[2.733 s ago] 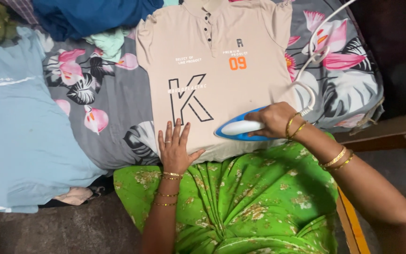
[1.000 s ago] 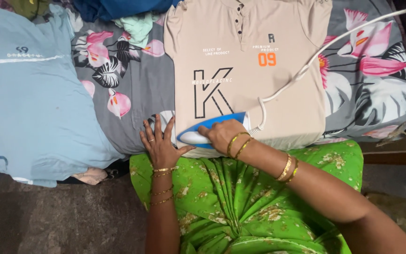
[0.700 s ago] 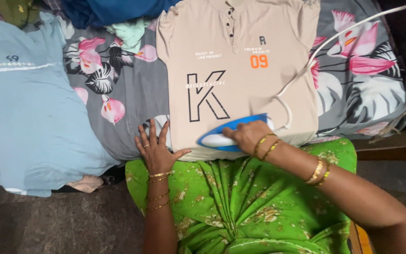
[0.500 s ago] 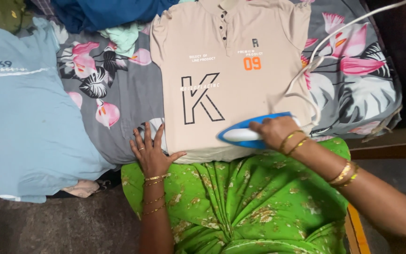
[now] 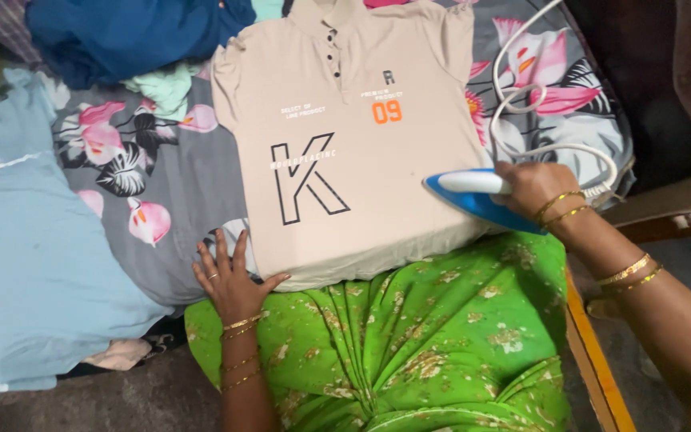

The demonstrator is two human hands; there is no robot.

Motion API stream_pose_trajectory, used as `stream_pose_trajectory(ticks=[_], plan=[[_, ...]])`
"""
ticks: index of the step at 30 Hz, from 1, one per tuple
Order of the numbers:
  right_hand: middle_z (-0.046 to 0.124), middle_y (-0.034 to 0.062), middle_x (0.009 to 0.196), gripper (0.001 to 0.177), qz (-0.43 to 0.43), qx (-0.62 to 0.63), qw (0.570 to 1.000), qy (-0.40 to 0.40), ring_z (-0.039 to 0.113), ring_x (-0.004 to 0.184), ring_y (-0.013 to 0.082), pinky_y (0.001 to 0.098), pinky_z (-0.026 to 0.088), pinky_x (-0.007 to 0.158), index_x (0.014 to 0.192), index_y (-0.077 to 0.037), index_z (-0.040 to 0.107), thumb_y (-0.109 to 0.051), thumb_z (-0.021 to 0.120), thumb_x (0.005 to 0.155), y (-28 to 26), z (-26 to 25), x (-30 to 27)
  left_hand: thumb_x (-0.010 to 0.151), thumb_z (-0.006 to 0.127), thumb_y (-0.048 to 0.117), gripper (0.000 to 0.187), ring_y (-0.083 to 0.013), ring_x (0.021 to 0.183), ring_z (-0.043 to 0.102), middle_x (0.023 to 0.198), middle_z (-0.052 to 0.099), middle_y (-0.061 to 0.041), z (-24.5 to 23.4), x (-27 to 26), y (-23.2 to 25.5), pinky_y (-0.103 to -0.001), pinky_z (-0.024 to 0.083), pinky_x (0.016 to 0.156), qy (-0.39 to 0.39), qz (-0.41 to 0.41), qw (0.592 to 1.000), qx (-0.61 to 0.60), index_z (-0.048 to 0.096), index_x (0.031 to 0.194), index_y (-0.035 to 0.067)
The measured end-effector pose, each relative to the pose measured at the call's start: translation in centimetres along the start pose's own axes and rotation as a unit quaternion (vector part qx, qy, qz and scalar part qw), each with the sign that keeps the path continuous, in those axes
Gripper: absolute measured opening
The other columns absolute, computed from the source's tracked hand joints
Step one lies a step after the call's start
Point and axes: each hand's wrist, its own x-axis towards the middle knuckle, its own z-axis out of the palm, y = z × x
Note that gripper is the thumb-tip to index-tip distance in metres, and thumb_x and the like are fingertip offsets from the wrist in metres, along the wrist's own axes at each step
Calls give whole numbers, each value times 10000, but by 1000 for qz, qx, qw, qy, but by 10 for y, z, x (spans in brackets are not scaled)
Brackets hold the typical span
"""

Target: The person irons a beige polo shirt laid on a bed. They smooth the fabric with their hands, use a blue and white iron to press the front and back, and flip the shirt to iron both sides.

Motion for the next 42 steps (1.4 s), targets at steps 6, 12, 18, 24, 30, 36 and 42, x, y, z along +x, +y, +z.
stream_pose_trajectory(ticks=[6, 12, 18, 24, 30, 36, 42], plan=[[751, 146, 869, 355, 111, -12, 994, 1, 733, 821, 370, 499, 585, 751, 1095, -176, 715, -407, 758, 829, 32, -8, 2, 509, 780, 787, 1201, -486, 1548, 142, 1680, 278, -163, 2, -1, -2, -698, 93, 1206, 8, 7, 1000, 8, 469, 1534, 245], [760, 196, 944, 439, 223, -5, 975, -2, 738, 893, 384, 490, 592, 795, 1160, -155, 738, -416, 779, 809, 57, -4, 4, 507, 776, 789, 1199, -480, 1550, 134, 1682, 274, -152, 3, -1, -2, -687, 92, 1210, 5, 2, 1000, 11, 462, 1535, 258], [749, 218, 1022, 517, 292, 50, 955, 5, 726, 940, 414, 511, 580, 820, 1160, -126, 749, -401, 859, 737, 94, 9, 8, 498, 769, 802, 1221, -481, 1544, 130, 1680, 262, -153, 7, -1, -4, -688, 81, 1202, 2, 3, 1000, 16, 439, 1541, 260], [747, 231, 1025, 441, 315, 208, 903, 205, 724, 911, 349, 453, 561, 850, 1134, -40, 742, -312, 891, 820, 138, 16, 25, 476, 764, 807, 1217, -472, 1542, 148, 1664, 283, -150, 9, -2, -5, -696, 97, 1196, 8, 2, 1000, 14, 461, 1513, 246], [636, 84, 919, 419, 208, 465, 705, 493, 610, 741, 215, 408, 506, 670, 1143, 9, 533, -298, 801, 1044, 122, 65, 58, 494, 773, 795, 1209, -480, 1532, 184, 1663, 297, -152, 12, -4, -6, -702, 121, 1193, 22, 7, 999, 25, 472, 1522, 234], [608, 110, 1085, 366, 130, 493, 733, 450, 633, 913, 185, 347, 535, 855, 1327, 6, 369, -239, 610, 1202, 78, 128, 35, 493, 787, 776, 1192, -470, 1535, 192, 1660, 301, -149, 10, -4, -4, -704, 128, 1184, 23, 0, 1000, 14, 483, 1504, 222], [665, 181, 1182, 490, 162, 432, 805, 372, 660, 1023, 244, 359, 522, 906, 1419, 25, 343, -156, 678, 1110, 78, 141, -9, 492, 788, 784, 1191, -453, 1532, 194, 1656, 304, -142, 11, -4, -4, -701, 129, 1181, 29, 1, 999, 19, 485, 1496, 220]])
